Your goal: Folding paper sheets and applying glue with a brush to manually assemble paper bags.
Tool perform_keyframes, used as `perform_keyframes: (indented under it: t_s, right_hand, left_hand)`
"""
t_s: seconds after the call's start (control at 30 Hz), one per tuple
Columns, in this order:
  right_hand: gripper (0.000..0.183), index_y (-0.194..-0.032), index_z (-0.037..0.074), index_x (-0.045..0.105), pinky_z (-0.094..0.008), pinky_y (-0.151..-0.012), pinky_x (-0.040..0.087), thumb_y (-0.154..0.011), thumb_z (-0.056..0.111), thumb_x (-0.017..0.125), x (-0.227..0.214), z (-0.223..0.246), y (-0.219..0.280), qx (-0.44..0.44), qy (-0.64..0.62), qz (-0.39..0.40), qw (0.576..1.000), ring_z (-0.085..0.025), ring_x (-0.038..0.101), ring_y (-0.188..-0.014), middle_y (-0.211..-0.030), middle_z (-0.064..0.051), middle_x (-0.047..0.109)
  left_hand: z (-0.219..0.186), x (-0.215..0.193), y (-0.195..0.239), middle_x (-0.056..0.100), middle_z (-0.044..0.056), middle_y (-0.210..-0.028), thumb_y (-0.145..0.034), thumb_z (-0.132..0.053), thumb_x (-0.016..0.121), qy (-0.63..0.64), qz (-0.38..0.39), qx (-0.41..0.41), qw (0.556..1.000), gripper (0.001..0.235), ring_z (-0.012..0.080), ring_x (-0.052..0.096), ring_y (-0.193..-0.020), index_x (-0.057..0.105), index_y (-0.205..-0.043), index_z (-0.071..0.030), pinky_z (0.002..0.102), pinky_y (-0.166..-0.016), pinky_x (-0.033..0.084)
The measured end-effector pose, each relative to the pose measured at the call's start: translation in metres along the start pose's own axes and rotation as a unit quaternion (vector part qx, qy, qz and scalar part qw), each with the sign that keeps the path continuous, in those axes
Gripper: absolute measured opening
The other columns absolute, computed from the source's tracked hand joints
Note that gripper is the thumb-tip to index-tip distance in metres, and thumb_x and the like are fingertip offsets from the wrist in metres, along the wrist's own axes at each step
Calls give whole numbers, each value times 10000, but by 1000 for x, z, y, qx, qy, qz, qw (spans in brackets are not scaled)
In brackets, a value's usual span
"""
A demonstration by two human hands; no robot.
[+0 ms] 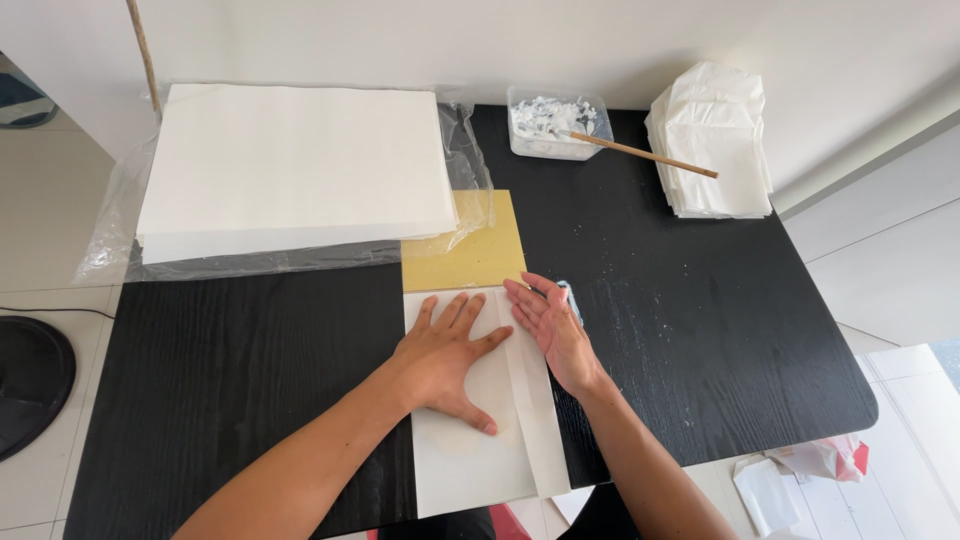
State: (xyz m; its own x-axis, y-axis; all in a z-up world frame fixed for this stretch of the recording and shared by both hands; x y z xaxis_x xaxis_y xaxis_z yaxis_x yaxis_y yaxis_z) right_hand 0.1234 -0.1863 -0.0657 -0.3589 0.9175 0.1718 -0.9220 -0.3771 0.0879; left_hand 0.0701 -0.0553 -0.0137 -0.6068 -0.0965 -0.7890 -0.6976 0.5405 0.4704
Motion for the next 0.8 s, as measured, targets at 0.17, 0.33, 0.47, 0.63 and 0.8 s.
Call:
perform_keyframes:
  t_s: [0.17, 0.33, 0.47, 0.63, 0.8]
  right_hand:
    - [788, -1594, 52, 204, -485, -1253, 207, -1045, 611, 121, 0, -1, -5, -4, 0, 2, 1000, -396, 237, -1541, -1624, -282, 350]
    - [715, -1557, 53, 297, -476, -1266, 237, -1035, 541, 336, 22, 52, 21, 29, 189, -7, 982, -386, 233, -1555, -1619, -227, 394]
    - [565, -1550, 111, 414, -562, -1249, 210, -1031, 312, 514, 30, 61, 53, 89, 520, 58, 848, -425, 89, -1566, -1684, -127, 296]
    - [760, -1631, 212, 150, -554, -1241, 161, -1014, 377, 563, 18, 22, 93, 166, 541, 76, 821, -253, -199, -1604, -1757, 80, -7]
    - [955, -1638, 179, 109, -547, -1240, 79, -954, 456, 715, 15, 9, 125, 133, 567, 51, 811, -312, -241, -1582, -1753, 4, -72]
  left_hand:
    - [-1, 0, 1, 81, 183, -1721, -545, -867, 686, -2, -1, 1, 1000, 1289, 378, 50, -1594, 282, -1625, -289, 610, -1257, -54]
    - [-1, -1, 3, 90, 181, -1716, -553, -877, 674, 0, 0, 0, 1000, 1276, 370, 53, -1597, 292, -1621, -292, 611, -1261, -44]
    - [-1, -1, 1, 122, 191, -1702, -537, -892, 673, -11, -11, 5, 1000, 1287, 377, 87, -1588, 299, -1616, -298, 617, -1259, -22]
    - [6, 14, -12, -81, 208, -1708, -614, -873, 693, -68, 2, 8, 998, 1287, 362, -97, -1582, 141, -1645, -336, 584, -1230, -68]
    - [8, 17, -15, -84, 214, -1707, -617, -899, 675, -84, -2, 12, 996, 1305, 366, -92, -1581, 123, -1649, -322, 590, -1227, -64]
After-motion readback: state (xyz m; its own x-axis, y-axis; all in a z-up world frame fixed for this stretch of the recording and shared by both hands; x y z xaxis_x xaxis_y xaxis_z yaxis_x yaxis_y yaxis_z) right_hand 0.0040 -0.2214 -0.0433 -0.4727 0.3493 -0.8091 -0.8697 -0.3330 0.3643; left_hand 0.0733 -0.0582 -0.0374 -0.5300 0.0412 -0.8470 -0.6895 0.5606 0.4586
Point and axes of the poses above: each hand's wrist, its own y-axis away from the middle knuckle, its own x-axis out of the palm, z = x × y, the point moved 9 cm from there along -y, towards the middle knuckle
